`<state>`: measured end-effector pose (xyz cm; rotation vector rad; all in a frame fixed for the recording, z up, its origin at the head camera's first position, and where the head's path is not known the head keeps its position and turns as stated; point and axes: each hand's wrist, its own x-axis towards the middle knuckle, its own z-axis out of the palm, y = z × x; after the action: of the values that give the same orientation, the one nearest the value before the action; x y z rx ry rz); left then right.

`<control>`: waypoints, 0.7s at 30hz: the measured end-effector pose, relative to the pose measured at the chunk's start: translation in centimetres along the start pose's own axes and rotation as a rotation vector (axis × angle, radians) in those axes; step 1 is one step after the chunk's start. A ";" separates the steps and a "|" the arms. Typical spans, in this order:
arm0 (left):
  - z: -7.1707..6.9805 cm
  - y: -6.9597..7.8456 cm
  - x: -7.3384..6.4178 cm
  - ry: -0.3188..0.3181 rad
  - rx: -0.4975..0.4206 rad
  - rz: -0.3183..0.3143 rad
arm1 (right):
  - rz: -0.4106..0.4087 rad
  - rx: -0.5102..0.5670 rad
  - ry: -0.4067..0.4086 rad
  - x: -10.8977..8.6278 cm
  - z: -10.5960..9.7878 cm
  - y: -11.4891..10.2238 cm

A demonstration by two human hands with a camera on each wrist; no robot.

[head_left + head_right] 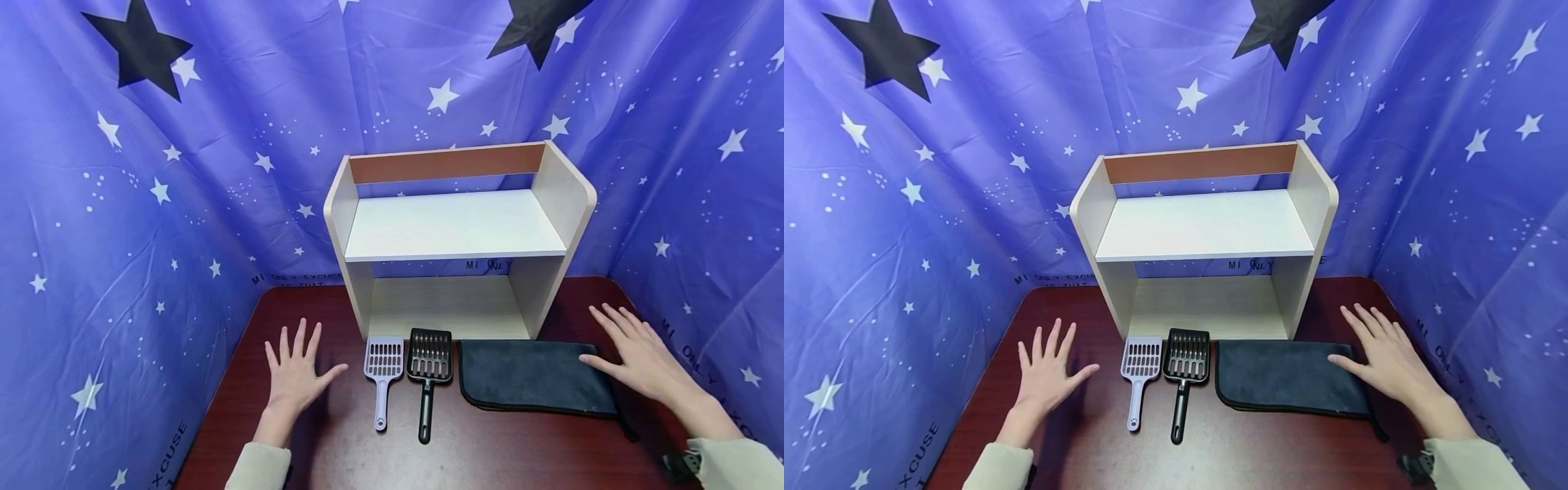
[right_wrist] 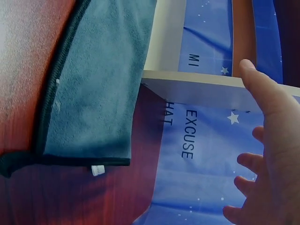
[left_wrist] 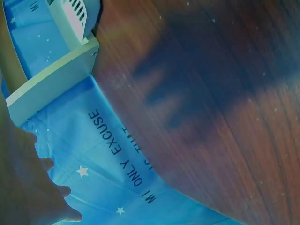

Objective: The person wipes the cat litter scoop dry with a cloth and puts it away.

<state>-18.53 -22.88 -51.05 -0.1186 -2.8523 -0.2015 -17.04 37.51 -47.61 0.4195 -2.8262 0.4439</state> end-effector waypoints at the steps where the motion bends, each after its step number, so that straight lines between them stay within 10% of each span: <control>1: 0.1 0.1 -0.1 -0.010 -0.001 -0.002 | -0.007 0.000 0.000 0.0 0.1 0.0; 21: 1.5 2.6 -1.8 -0.058 -0.030 0.016 | -0.059 0.008 0.019 0.0 2.6 -0.9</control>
<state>-17.00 -20.24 -52.65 -0.1564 -2.9056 -0.2410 -17.29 35.82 -49.72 0.4966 -2.7863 0.4447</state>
